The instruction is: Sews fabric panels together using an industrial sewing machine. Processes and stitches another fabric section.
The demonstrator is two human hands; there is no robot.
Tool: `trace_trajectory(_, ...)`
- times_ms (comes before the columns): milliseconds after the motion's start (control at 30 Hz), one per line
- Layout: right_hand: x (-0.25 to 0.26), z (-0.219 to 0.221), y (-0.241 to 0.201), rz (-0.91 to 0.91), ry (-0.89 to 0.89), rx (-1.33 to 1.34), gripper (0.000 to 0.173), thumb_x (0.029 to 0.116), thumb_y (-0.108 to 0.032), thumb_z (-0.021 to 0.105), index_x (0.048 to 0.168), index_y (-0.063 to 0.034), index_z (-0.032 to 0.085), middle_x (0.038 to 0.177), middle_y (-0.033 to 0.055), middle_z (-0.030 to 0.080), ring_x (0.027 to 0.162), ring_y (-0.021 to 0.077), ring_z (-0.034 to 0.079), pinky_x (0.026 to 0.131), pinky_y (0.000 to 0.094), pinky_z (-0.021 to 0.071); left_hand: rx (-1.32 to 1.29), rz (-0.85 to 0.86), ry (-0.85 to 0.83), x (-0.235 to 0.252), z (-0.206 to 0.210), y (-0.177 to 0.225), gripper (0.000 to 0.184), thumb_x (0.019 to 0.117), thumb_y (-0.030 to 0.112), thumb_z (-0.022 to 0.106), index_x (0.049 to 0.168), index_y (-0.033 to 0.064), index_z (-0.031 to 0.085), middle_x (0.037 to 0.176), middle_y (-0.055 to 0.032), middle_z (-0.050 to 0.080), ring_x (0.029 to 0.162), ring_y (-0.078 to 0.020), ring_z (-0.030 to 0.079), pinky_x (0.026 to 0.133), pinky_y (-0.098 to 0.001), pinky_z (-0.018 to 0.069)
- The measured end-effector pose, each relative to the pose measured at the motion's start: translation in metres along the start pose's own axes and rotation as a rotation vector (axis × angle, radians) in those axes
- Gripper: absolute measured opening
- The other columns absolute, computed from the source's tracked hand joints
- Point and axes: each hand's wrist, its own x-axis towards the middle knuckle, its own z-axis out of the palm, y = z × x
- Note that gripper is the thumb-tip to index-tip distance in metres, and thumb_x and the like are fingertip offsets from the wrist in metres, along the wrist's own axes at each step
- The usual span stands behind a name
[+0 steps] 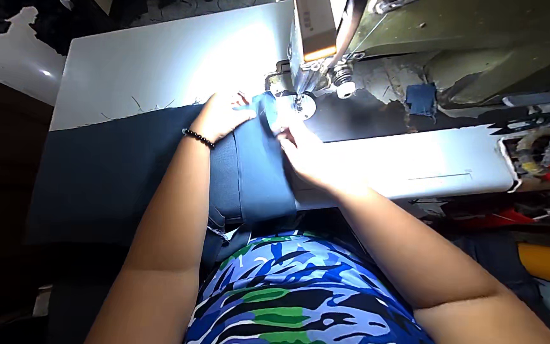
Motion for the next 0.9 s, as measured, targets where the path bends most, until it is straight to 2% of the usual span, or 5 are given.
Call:
trace_trajectory(133,-0.057,-0.001,-0.010,-0.163,-0.150,-0.232,0.037,0.0906,0.003,0.055,0.121,-0.0099,0.073,0.116,0.0090,0.072,0.109,0.0225,0.069,0.092,0.0426,0.0567,0.126,0.021,0.065,0.019,0.005,-0.005,0.019,0.0993,0.014,0.063,0.109,0.0006,0.072,0.110,-0.0143,0.071,0.105,-0.0204,0.065,0.098,-0.0374,0.0489)
trace_trajectory(267,-0.076,0.020,0.012,-0.377,0.035,-0.235,0.024,0.0977,-0.005,0.056,0.106,-0.0081,0.079,0.109,0.0094,0.077,0.119,0.0240,0.069,0.105,0.0374,0.0532,0.212,0.085,0.110,0.020,0.017,-0.012,0.029,0.1037,0.011,0.051,0.114,0.0096,0.077,0.123,-0.0113,0.072,0.124,-0.0245,0.063,0.111,-0.0408,0.0431)
trace_trajectory(400,-0.076,0.022,0.014,-0.387,0.055,-0.271,0.023,0.0975,-0.009,0.058,0.104,-0.0101,0.080,0.117,0.0155,0.072,0.112,0.0239,0.069,0.095,0.0348,0.0561,0.231,0.197,0.175,0.019,0.026,-0.017,0.035,0.0996,0.003,0.048,0.115,0.0117,0.078,0.122,-0.0120,0.073,0.125,-0.0300,0.061,0.114,-0.0441,0.0393)
trace_trajectory(567,-0.075,0.022,0.014,-0.391,0.027,-0.277,0.024,0.0972,-0.010,0.058,0.106,-0.0096,0.080,0.122,0.0145,0.072,0.116,0.0234,0.069,0.097,0.0343,0.0555,0.283,0.154,0.135,0.019,0.028,-0.009,0.043,0.1001,0.000,0.044,0.122,0.0181,0.077,0.129,-0.0140,0.069,0.138,-0.0333,0.052,0.121,-0.0467,0.0305)
trace_trajectory(900,-0.073,0.021,0.014,-0.373,0.011,-0.243,0.024,0.0960,-0.011,0.059,0.106,-0.0091,0.081,0.122,0.0134,0.073,0.116,0.0224,0.069,0.098,0.0344,0.0552,0.324,0.050,0.096,0.019,0.028,-0.001,0.046,0.1004,0.001,0.044,0.124,0.0233,0.076,0.125,-0.0153,0.066,0.132,-0.0334,0.053,0.115,-0.0498,0.0347)
